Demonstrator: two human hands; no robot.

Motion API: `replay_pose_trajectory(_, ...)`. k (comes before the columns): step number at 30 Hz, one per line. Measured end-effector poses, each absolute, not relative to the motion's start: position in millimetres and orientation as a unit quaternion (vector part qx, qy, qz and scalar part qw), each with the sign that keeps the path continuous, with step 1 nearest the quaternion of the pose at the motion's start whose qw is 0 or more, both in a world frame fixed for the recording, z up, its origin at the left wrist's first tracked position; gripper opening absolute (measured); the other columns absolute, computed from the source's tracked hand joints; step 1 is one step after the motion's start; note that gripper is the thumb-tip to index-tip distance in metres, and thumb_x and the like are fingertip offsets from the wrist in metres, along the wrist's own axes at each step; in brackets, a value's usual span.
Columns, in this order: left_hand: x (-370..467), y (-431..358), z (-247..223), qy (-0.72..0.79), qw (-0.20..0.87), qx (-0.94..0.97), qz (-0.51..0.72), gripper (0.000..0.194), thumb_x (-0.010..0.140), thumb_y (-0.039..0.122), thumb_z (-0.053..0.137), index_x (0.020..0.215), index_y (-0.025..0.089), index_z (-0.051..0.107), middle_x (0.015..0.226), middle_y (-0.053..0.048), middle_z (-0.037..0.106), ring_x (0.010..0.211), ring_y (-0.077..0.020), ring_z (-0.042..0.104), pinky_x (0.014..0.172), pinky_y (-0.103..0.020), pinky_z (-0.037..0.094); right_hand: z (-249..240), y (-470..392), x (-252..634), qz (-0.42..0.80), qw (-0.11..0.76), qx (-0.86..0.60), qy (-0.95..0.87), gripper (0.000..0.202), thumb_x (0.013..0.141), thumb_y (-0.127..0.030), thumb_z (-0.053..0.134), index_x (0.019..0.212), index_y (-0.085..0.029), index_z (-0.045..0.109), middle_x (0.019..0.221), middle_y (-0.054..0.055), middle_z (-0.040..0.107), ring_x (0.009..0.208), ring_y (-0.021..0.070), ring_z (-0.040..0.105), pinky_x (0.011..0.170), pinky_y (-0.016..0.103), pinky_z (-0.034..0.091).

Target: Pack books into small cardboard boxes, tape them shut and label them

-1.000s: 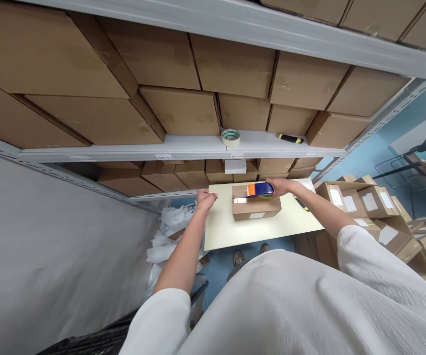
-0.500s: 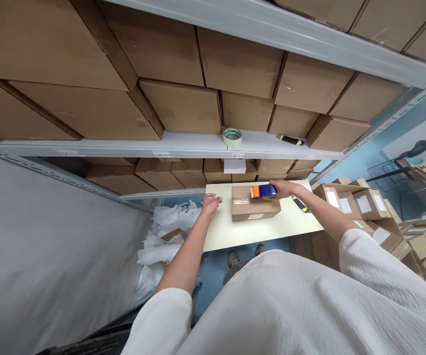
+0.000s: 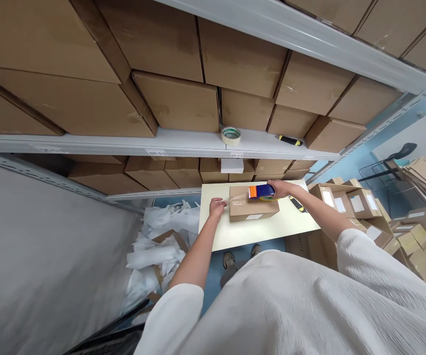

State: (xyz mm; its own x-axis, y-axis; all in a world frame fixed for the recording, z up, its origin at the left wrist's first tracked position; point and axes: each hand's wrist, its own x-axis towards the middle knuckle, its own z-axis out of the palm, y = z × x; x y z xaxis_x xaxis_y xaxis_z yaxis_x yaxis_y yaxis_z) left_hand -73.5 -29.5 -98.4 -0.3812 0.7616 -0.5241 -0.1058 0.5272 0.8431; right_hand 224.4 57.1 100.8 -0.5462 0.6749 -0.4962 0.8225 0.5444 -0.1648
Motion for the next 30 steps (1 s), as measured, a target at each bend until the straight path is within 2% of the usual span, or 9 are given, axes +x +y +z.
replay_pose_trajectory(5,-64.3,-25.1,-103.5,0.718,0.503,0.25,0.411,0.041,0.069,0.015,0.076,0.096,0.027,0.047,0.084,0.002,0.069,0.089,-0.0202,0.073,0.088,-0.034,0.056,99.2,55.5,223.8,-0.186,0.184,0.439,0.86,0.047,0.082,-0.038,0.088,0.117,-0.023,0.061,0.116,0.01,0.077,0.1,0.0262,0.073,0.074,0.028,0.049)
replay_pose_trajectory(8,-69.7,-27.5,-104.9,0.736,0.459,0.293,0.402,0.041,0.064,0.014,0.078,0.091,0.026,0.05,0.094,-0.003,0.071,0.103,-0.025,0.072,0.095,-0.039,0.055,98.2,54.8,223.8,-0.189,0.18,0.436,0.861,0.046,0.082,-0.038,0.087,0.116,-0.022,0.061,0.116,0.011,0.077,0.1,0.0264,0.073,0.074,0.029,0.049)
replay_pose_trajectory(11,-75.4,-31.9,-102.7,0.732,0.414,0.337,0.424,0.03,0.068,0.012,0.072,0.089,0.026,0.055,0.103,-0.007,0.073,0.11,-0.0265,0.072,0.099,-0.04,0.055,97.3,54.0,224.1,-0.189,0.176,0.436,0.862,0.045,0.082,-0.038,0.087,0.115,-0.022,0.061,0.116,0.011,0.077,0.099,0.0264,0.073,0.073,0.029,0.048)
replay_pose_trajectory(14,-77.6,-34.4,-94.4,0.7,0.425,0.372,0.438,0.031,0.073,0.01,0.063,0.1,0.025,0.063,0.107,-0.007,0.075,0.111,-0.0247,0.073,0.101,-0.04,0.056,96.4,53.1,224.6,-0.191,0.17,0.437,0.862,0.046,0.081,-0.039,0.087,0.115,-0.023,0.061,0.114,0.01,0.078,0.098,0.0264,0.073,0.072,0.029,0.048)
replay_pose_trajectory(16,-76.8,-34.4,-85.3,0.682,0.401,0.436,0.429,0.04,0.077,0.011,0.061,0.115,0.025,0.066,0.122,-0.01,0.075,0.123,-0.0269,0.07,0.111,-0.045,0.053,95.5,52.6,225.3,-0.195,0.165,0.436,0.863,0.046,0.081,-0.039,0.088,0.114,-0.023,0.061,0.113,0.01,0.078,0.097,0.0262,0.073,0.071,0.028,0.047)
replay_pose_trajectory(20,-67.7,-31.7,-65.3,0.614,0.314,0.64,0.34,0.065,0.083,0.023,0.069,0.147,0.022,0.059,0.166,-0.015,0.052,0.159,-0.0321,0.042,0.133,-0.048,0.03,92.3,52.6,228.3,-0.201,0.157,0.427,0.868,0.046,0.08,-0.037,0.087,0.115,-0.023,0.061,0.113,0.009,0.078,0.095,0.0253,0.073,0.07,0.028,0.046)
replay_pose_trajectory(24,-56.7,-29.0,-58.4,0.568,0.309,0.745,0.165,0.107,0.079,0.048,0.083,0.17,0.019,0.036,0.181,-0.018,0.026,0.171,-0.0392,0.012,0.137,-0.058,0.008,91.1,52.7,231.0,-0.193,0.163,0.422,0.871,0.048,0.079,-0.034,0.087,0.118,-0.024,0.061,0.113,0.009,0.078,0.095,0.0258,0.073,0.07,0.028,0.045)
replay_pose_trajectory(27,-56.5,-27.5,-62.7,0.575,0.295,0.756,0.1,0.115,0.081,0.058,0.08,0.175,0.021,0.024,0.184,-0.017,0.015,0.171,-0.0396,0.004,0.135,-0.063,-0.001,93.7,51.4,230.4,-0.183,0.187,0.427,0.865,0.05,0.078,-0.032,0.086,0.121,-0.024,0.061,0.114,0.01,0.078,0.097,0.0271,0.074,0.069,0.029,0.045)
replay_pose_trajectory(30,-59.9,-25.3,-67.7,0.578,0.286,0.76,0.08,0.116,0.083,0.061,0.078,0.176,0.023,0.02,0.184,-0.017,0.012,0.172,-0.0393,0.003,0.135,-0.064,-0.002,96.9,50.0,231.1,-0.176,0.211,0.425,0.862,0.054,0.077,-0.031,0.086,0.124,-0.025,0.061,0.115,0.011,0.078,0.098,0.0288,0.075,0.07,0.03,0.047)
